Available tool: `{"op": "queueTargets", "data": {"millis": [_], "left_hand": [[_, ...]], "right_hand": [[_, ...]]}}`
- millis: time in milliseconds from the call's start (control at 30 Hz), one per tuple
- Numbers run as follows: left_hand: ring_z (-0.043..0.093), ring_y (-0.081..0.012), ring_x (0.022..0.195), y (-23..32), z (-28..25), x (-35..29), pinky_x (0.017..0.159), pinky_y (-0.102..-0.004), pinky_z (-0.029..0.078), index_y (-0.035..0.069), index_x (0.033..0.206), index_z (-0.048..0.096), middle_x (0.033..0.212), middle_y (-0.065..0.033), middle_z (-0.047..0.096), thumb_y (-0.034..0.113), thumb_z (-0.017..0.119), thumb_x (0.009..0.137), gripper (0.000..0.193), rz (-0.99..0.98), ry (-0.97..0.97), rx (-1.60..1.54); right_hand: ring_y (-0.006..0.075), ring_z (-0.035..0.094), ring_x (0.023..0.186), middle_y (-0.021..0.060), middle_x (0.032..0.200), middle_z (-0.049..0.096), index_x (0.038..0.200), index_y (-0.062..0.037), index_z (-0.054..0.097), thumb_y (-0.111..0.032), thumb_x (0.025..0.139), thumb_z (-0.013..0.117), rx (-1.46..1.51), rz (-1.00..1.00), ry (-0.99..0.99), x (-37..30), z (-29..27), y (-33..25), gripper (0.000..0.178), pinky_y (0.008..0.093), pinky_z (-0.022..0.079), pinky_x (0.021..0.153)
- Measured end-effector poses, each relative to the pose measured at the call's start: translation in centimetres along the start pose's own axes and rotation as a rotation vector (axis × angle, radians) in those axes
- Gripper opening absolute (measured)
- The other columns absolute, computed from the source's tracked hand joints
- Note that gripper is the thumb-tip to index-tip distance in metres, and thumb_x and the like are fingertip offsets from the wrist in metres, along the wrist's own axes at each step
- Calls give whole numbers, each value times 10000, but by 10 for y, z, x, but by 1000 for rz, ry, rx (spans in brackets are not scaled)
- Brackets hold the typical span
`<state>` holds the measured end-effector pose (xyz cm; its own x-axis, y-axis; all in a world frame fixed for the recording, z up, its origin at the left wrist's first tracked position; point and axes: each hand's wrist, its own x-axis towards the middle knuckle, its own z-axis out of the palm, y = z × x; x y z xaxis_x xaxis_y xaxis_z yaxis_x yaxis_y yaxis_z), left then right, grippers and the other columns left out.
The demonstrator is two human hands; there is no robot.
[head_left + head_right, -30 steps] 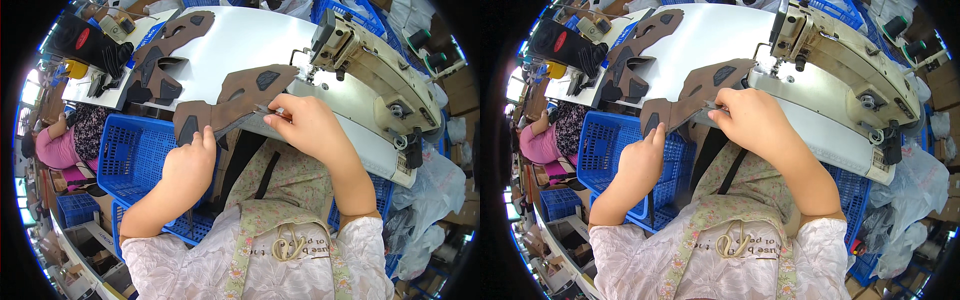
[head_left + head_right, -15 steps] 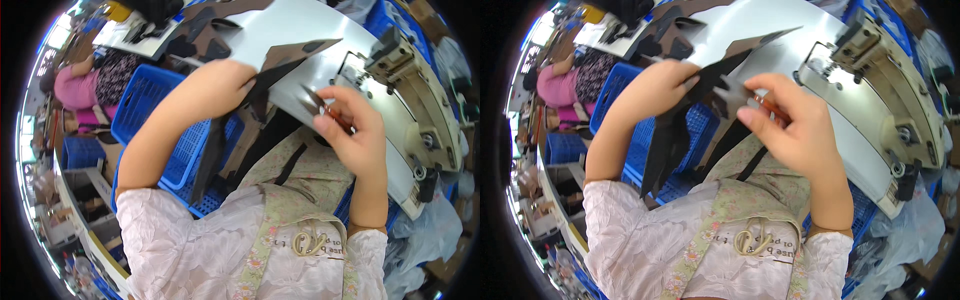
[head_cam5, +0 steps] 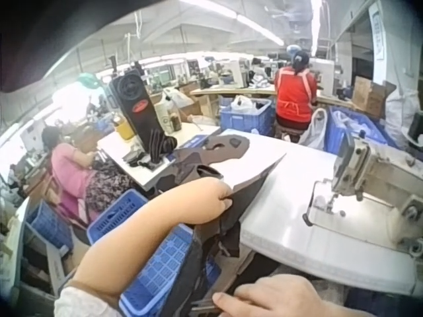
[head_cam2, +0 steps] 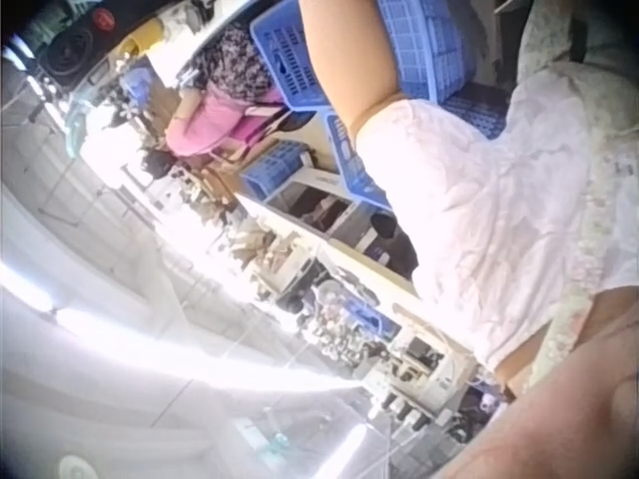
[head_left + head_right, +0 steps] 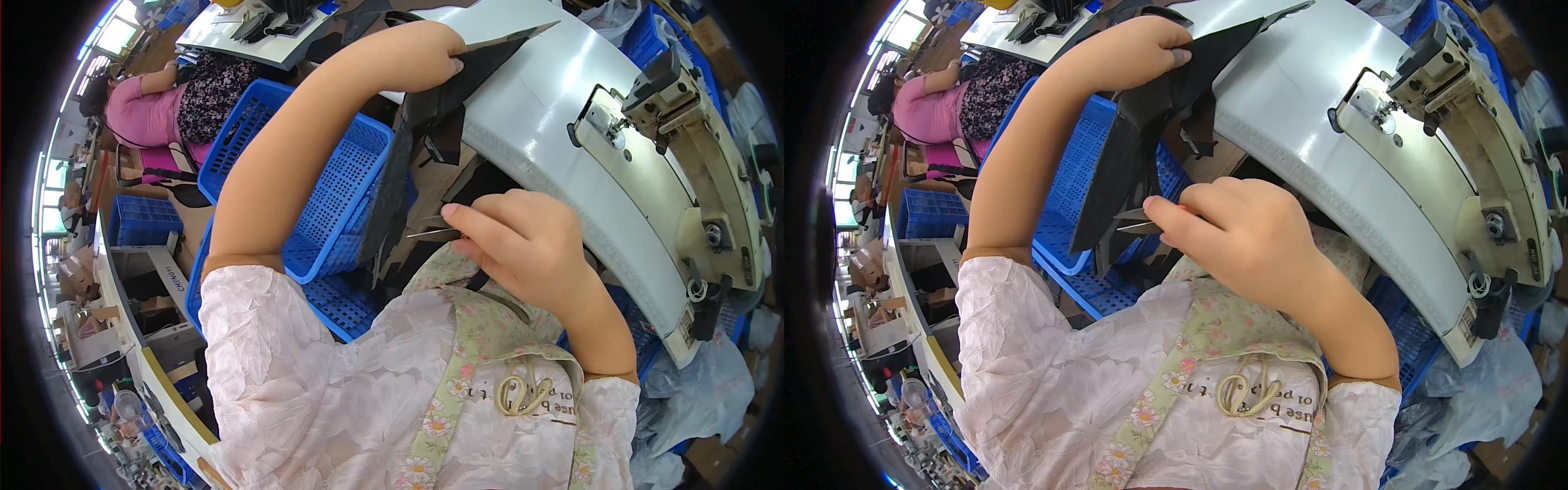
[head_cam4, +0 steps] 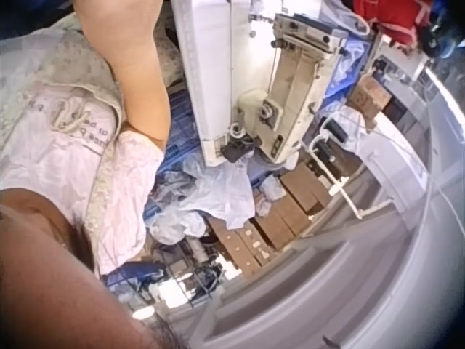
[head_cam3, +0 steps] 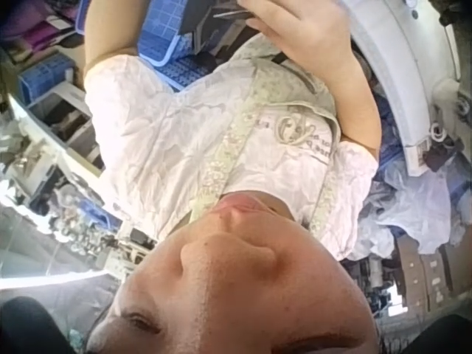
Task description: Stitching together various leather and synthetic components of a shoe upper using an industrial sewing machine.
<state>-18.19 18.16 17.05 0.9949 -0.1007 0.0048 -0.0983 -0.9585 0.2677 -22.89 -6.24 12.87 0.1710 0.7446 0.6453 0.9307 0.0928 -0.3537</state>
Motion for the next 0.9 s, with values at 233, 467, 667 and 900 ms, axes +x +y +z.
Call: {"op": "queueTargets", "data": {"millis": [233,467,667,900], "left_hand": [[667,-352,948,-1,-6,7,855,-442,509,-1,1078,675,1000,-223,687,205,554,897,299,-34,-37,39],[644,-396,975,-3,-8,9,882,-449,487,-24,1002,681,1001,-252,674,213,554,891,291,36,-76,43],[650,-387,980,1,-8,7,887,-442,490,-26,998,682,1007,-250,676,221,554,888,300,-36,-73,10],[697,-310,914,12,2,28,792,-452,540,49,1111,701,1006,-168,715,159,565,863,304,-148,-60,80]], "right_hand": [[199,557,576,49,776,624,1075,-95,664,-133,667,809,4,-129,46,-8,20,-1,435,303,435,496],[133,570,608,-13,741,570,1023,-120,678,-128,696,694,-4,-138,84,-9,31,-3,327,271,454,500],[177,554,561,23,763,617,1060,-112,668,-166,686,813,66,-148,89,-10,35,-4,405,291,431,485],[170,548,531,21,731,618,1039,-104,689,-137,679,811,19,-161,63,-15,25,-9,382,283,418,458]]}}
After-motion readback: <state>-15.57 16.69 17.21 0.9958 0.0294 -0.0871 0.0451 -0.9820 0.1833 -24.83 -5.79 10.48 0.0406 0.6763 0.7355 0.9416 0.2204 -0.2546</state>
